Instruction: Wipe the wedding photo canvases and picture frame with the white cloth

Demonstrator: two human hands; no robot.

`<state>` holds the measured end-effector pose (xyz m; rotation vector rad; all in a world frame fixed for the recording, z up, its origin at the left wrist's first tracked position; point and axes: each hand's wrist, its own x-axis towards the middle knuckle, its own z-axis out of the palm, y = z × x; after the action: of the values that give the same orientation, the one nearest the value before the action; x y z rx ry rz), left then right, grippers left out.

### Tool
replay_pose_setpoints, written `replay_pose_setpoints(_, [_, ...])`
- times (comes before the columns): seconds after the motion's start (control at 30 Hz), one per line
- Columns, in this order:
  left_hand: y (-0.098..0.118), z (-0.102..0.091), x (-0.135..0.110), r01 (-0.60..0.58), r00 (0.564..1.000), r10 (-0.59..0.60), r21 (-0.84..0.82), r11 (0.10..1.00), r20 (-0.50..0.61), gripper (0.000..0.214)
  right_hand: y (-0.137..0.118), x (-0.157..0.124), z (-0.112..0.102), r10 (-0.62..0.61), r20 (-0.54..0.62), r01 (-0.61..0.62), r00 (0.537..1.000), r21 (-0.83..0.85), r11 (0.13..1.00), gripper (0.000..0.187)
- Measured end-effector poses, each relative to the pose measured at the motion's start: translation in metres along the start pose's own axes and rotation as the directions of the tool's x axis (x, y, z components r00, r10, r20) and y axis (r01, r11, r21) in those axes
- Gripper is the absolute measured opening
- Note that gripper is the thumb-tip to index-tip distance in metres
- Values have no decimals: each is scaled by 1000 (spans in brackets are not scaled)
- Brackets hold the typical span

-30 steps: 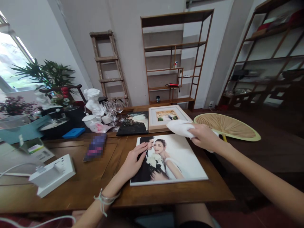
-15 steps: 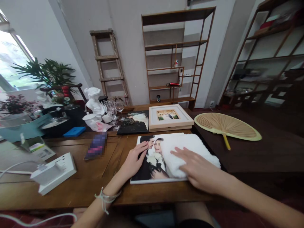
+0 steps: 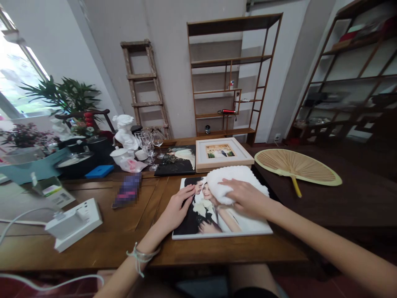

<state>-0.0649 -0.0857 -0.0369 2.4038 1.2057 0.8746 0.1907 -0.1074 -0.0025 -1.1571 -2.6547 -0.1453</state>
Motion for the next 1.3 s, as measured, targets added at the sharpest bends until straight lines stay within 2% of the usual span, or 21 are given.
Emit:
replay_pose_setpoints(0.13, [-1, 0, -1, -5, 1000, 5, -6, 1000, -7, 34, 16, 14, 7, -17, -17, 16, 1000, -31, 999, 42])
replay_pose_setpoints(0.23, [-1, 0, -1, -2, 1000, 2, -14, 1000, -13, 34, 9, 10, 8, -31, 5, 31, 1000, -36, 999, 43])
replay_pose_setpoints(0.43, [-1, 2, 0, 21, 1000, -21, -17, 1000, -7, 34, -50, -29, -5, -97, 124, 97, 987, 7, 995, 30])
replay_pose_setpoints(0.53, [0, 2, 1, 6, 1000, -7, -25, 1000, -11, 34, -77, -47, -7, -161, 101, 161, 982, 12, 987, 26])
replay_pose_setpoints(0.6, [1, 2, 0, 1, 1000, -1, -25, 1000, -8, 34, -82, -51, -5, -179, 78, 178, 981, 20, 984, 26])
replay_pose_setpoints(0.73, [0, 1, -1, -2, 1000, 2, -14, 1000, -3, 34, -62, -36, 3, -136, 59, 133, 989, 46, 990, 28])
replay_pose_setpoints(0.93, [0, 0, -1, 3, 1000, -3, -6, 1000, -1, 34, -8, 12, 11, 53, 17, -52, 998, -12, 999, 38])
replay_pose_setpoints(1.03, [2, -1, -2, 2, 1000, -2, -13, 1000, -13, 33, 5, 24, 11, 67, 9, -67, 998, -14, 998, 40])
replay_pose_setpoints(1.17, [2, 1, -2, 15, 999, -16, -32, 999, -38, 33, -5, 15, 7, 22, 35, -22, 999, -6, 1000, 40])
replay_pose_setpoints(1.3, [1, 2, -1, 27, 998, -29, -45, 999, -55, 33, -44, -13, 0, -69, 87, 68, 994, 8, 998, 33])
